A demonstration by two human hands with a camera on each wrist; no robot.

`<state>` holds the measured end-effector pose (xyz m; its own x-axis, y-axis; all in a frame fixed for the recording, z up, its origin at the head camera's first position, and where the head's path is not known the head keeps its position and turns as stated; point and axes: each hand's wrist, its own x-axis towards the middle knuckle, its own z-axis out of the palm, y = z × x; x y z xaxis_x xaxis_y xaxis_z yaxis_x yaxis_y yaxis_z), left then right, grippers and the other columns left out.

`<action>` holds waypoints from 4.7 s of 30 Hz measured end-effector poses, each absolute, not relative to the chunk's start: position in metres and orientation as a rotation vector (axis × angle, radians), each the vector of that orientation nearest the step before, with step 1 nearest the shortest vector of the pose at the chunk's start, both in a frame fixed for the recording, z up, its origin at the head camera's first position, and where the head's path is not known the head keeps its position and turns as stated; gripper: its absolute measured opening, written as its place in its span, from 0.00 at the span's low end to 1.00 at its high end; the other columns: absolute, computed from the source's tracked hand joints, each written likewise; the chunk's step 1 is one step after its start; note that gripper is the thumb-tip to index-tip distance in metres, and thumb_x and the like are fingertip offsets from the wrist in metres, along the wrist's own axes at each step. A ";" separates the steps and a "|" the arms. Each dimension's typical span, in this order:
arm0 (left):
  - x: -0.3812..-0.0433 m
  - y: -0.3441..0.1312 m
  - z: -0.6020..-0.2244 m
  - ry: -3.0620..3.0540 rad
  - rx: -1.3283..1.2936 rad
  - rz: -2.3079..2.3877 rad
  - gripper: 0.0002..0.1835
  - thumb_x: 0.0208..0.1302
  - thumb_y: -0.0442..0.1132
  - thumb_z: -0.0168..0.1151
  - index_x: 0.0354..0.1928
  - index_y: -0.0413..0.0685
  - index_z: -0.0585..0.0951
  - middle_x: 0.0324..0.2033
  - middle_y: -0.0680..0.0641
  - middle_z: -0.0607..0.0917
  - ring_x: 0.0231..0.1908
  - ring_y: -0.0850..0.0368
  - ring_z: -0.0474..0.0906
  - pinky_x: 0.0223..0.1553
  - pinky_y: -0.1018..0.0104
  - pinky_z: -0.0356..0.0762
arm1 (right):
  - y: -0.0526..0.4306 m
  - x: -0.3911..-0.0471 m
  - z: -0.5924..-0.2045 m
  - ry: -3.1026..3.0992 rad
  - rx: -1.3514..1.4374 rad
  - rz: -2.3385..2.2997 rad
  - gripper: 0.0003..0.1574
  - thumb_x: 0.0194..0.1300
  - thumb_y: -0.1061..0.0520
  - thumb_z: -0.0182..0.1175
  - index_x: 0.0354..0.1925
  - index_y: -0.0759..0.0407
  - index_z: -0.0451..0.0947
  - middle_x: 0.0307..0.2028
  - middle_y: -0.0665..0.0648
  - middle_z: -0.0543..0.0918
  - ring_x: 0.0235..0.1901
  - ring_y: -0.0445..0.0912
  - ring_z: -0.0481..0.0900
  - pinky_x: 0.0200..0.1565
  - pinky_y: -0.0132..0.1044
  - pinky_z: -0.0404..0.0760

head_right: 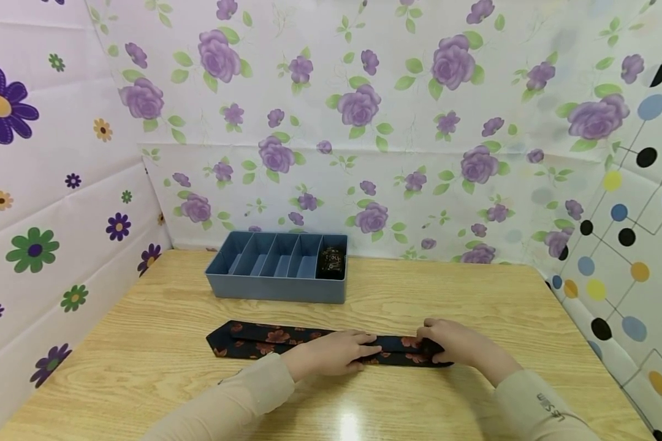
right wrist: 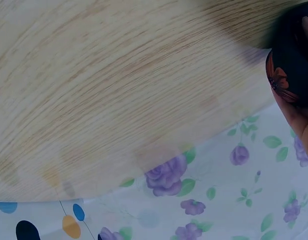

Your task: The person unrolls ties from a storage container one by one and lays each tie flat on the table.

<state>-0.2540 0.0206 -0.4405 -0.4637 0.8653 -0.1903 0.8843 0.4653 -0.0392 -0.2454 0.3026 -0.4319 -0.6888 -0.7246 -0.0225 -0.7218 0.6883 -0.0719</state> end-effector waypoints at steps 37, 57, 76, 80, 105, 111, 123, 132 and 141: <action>-0.255 0.019 -0.447 2.649 1.530 -0.008 0.22 0.66 0.45 0.57 0.62 0.62 0.74 0.63 0.53 0.73 0.61 0.57 0.71 0.57 0.69 0.74 | 0.329 -0.243 -0.432 2.813 -1.197 -0.150 0.19 0.48 0.57 0.73 0.37 0.53 0.74 0.33 0.48 0.75 0.31 0.41 0.76 0.30 0.36 0.79; -0.259 0.013 -0.450 2.645 1.562 -0.005 0.19 0.67 0.46 0.57 0.59 0.61 0.75 0.65 0.48 0.70 0.65 0.56 0.67 0.62 0.67 0.70 | 0.336 -0.238 -0.433 2.824 -1.078 -0.184 0.23 0.47 0.58 0.73 0.35 0.51 0.68 0.31 0.43 0.73 0.28 0.33 0.68 0.27 0.32 0.72; -0.264 -0.015 -0.442 2.592 1.491 0.137 0.17 0.66 0.43 0.58 0.57 0.62 0.77 0.64 0.51 0.72 0.66 0.57 0.65 0.63 0.68 0.68 | 0.318 -0.241 -0.434 2.891 -1.108 -0.156 0.21 0.48 0.54 0.73 0.41 0.53 0.77 0.37 0.49 0.79 0.37 0.46 0.80 0.38 0.40 0.82; -0.266 -0.021 -0.442 2.578 1.428 0.134 0.19 0.66 0.43 0.57 0.59 0.63 0.75 0.66 0.50 0.69 0.66 0.57 0.65 0.62 0.68 0.69 | 0.317 -0.241 -0.435 2.898 -1.128 -0.151 0.23 0.47 0.53 0.73 0.42 0.51 0.75 0.37 0.48 0.78 0.37 0.46 0.80 0.37 0.40 0.82; -0.259 0.005 -0.445 2.743 1.565 -0.096 0.19 0.68 0.49 0.55 0.60 0.58 0.74 0.49 0.56 0.78 0.48 0.64 0.75 0.50 0.73 0.75 | 0.317 -0.243 -0.439 2.931 -1.183 -0.151 0.16 0.51 0.57 0.70 0.40 0.53 0.77 0.34 0.47 0.76 0.32 0.41 0.78 0.33 0.36 0.80; -0.257 0.021 -0.448 2.745 1.519 -0.183 0.25 0.70 0.52 0.50 0.68 0.64 0.66 0.61 0.56 0.72 0.57 0.59 0.71 0.53 0.67 0.76 | 0.319 -0.243 -0.440 2.940 -1.235 -0.063 0.16 0.50 0.57 0.71 0.39 0.52 0.81 0.33 0.47 0.75 0.32 0.42 0.76 0.33 0.36 0.80; -0.254 0.041 -0.447 2.662 1.549 -0.331 0.29 0.71 0.49 0.49 0.72 0.66 0.57 0.71 0.57 0.59 0.68 0.61 0.62 0.64 0.71 0.66 | 0.322 -0.242 -0.440 2.921 -1.167 -0.090 0.18 0.48 0.58 0.73 0.37 0.51 0.76 0.34 0.46 0.75 0.33 0.42 0.77 0.34 0.37 0.80; -0.255 0.044 -0.449 2.658 1.570 -0.298 0.27 0.70 0.44 0.52 0.69 0.65 0.63 0.69 0.59 0.63 0.66 0.62 0.65 0.63 0.72 0.67 | 0.327 -0.243 -0.435 2.872 -1.139 -0.255 0.17 0.51 0.57 0.70 0.40 0.54 0.77 0.36 0.48 0.76 0.35 0.43 0.78 0.35 0.37 0.81; -0.255 0.043 -0.447 2.639 1.546 -0.255 0.26 0.70 0.42 0.52 0.69 0.65 0.64 0.69 0.58 0.64 0.66 0.61 0.65 0.62 0.72 0.69 | 0.327 -0.241 -0.435 2.880 -1.074 -0.125 0.19 0.47 0.57 0.73 0.35 0.51 0.73 0.33 0.46 0.75 0.33 0.42 0.77 0.33 0.36 0.80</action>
<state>-0.2547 0.0432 -0.4467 -0.4904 0.8593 -0.1455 0.8713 0.4792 -0.1062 -0.2411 0.3268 -0.4347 -0.7545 -0.6555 -0.0327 -0.6502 0.7534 -0.0985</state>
